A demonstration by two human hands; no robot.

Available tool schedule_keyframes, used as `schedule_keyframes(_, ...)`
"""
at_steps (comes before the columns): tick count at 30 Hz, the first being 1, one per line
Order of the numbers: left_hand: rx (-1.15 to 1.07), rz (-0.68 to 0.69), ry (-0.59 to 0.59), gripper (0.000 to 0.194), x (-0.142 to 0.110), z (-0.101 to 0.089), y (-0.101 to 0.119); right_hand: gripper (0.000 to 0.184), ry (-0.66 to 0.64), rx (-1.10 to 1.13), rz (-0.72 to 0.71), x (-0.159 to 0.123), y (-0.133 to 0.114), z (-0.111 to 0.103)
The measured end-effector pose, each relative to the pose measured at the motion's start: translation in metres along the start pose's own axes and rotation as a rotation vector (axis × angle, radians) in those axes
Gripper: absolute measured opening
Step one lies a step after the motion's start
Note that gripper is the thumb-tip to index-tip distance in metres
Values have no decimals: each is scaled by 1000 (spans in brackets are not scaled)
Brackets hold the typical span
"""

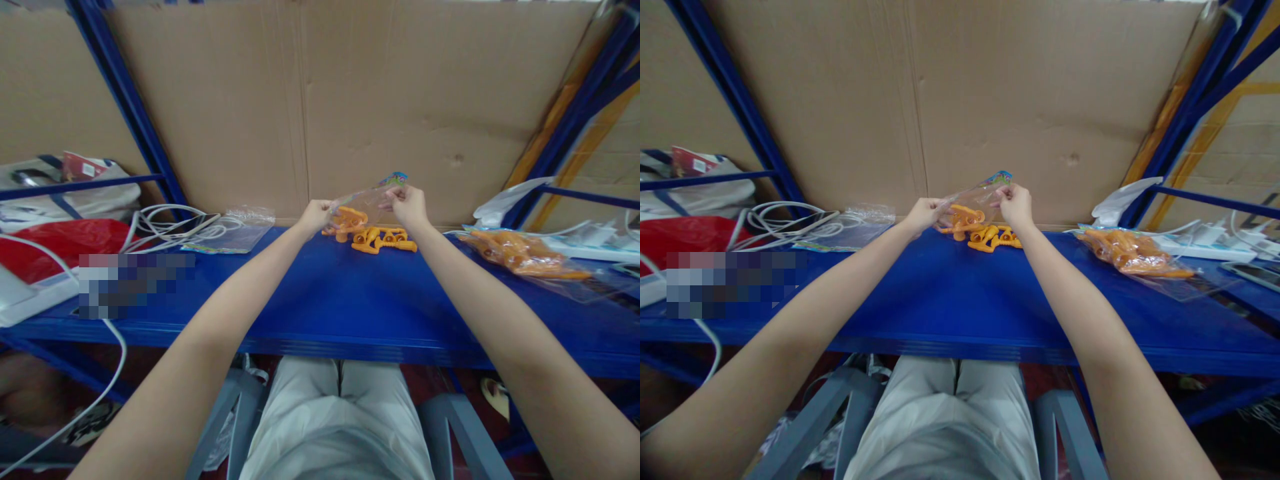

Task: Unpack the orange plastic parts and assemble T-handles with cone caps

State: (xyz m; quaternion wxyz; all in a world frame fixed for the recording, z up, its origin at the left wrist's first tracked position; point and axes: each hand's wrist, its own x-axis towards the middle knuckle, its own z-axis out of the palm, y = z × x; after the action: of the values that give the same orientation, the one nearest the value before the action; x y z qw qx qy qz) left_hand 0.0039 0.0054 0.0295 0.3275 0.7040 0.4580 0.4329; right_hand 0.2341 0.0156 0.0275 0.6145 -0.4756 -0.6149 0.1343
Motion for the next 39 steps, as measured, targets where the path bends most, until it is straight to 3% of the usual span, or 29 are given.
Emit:
schedule_keyframes(10, -34, 54, 0, 34, -22, 3, -6, 44, 88, -64, -134, -27, -7, -7)
schedule_keyframes(16, -136, 129, 87, 39, -26, 0, -9, 53, 149, -117, -193, -39, -15, -8)
schedule_keyframes(23, -295, 216, 47, 52, -36, -4, 2, 65, 218, -147, -298, -46, -30, -14)
schedule_keyframes(27, -369, 208, 55, 60, -40, -7, 8, 61, 295, -153, -419, -54, -45, -15)
schedule_keyframes(33, -648, 232, 148, 56, -31, -11, 3, 35, 377, -35, -870, -60, -53, -14)
schedule_keyframes(39, -730, 217, 222, 44, -19, -14, -5, 25, 232, -22, -899, -62, -45, -14)
